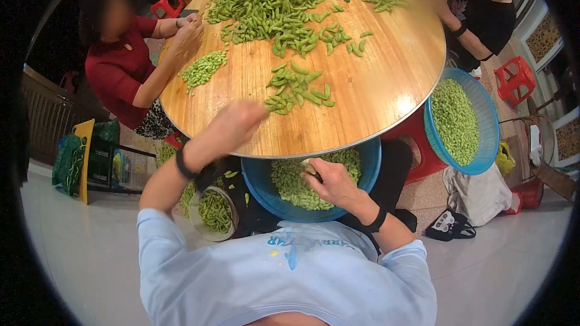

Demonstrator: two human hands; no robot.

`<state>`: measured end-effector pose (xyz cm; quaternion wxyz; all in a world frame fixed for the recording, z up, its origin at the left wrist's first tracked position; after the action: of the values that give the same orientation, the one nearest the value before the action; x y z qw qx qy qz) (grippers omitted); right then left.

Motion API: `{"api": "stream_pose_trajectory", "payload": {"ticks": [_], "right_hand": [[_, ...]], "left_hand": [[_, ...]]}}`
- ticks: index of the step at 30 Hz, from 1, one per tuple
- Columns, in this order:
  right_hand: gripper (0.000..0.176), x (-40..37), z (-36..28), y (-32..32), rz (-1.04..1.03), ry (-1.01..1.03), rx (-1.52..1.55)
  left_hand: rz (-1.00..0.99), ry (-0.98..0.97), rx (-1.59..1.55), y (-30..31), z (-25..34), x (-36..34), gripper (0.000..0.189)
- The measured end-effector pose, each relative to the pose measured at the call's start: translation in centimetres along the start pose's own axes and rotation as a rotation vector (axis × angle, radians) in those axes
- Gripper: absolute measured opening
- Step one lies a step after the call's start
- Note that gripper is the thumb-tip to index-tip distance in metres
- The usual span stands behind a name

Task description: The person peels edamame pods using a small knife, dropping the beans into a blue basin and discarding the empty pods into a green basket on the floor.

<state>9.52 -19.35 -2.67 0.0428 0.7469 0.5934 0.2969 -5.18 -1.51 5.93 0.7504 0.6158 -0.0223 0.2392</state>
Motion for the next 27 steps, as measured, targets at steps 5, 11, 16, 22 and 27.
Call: {"api": "stream_pose_trajectory", "payload": {"ticks": [5, 11, 16, 22, 27], "right_hand": [[0.018, 0.2, -0.1, 0.1, 0.029, -0.05, 0.08], [0.031, -0.1, 1.0, 1.5, 0.079, -0.373, 0.498], [0.034, 1.6, 1.2, 2.3, 0.321, -0.466, 0.843], [0.038, 2.5, 0.9, 2.2, 0.347, -0.554, 1.21], [0.041, 2.3, 0.1, 1.2, 0.227, -0.514, 1.3]], "left_hand": [[0.202, -0.033, 0.163, -6.0, -6.7, 10.0, 0.018], [0.029, -0.017, 0.13, -8.1, -8.4, 12.1, 0.017], [0.124, 0.205, -0.371, -6.0, -4.2, 10.0, 0.017], [-0.064, 0.538, -1.235, -5.2, 3.4, 3.9, 0.017], [-0.003, 0.577, -1.318, -6.4, 3.7, 2.0, 0.015]]}}
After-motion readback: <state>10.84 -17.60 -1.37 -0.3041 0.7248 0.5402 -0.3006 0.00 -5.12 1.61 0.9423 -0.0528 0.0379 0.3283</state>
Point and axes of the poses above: each hand's wrist, its own x-axis towards the middle knuckle, its own y-axis out of the back of the hand, z = x × y, the point moved 3 cm from there along x, towards the middle knuckle, and after that the axes turned 8 degrees about z, right-handed, at the moved point
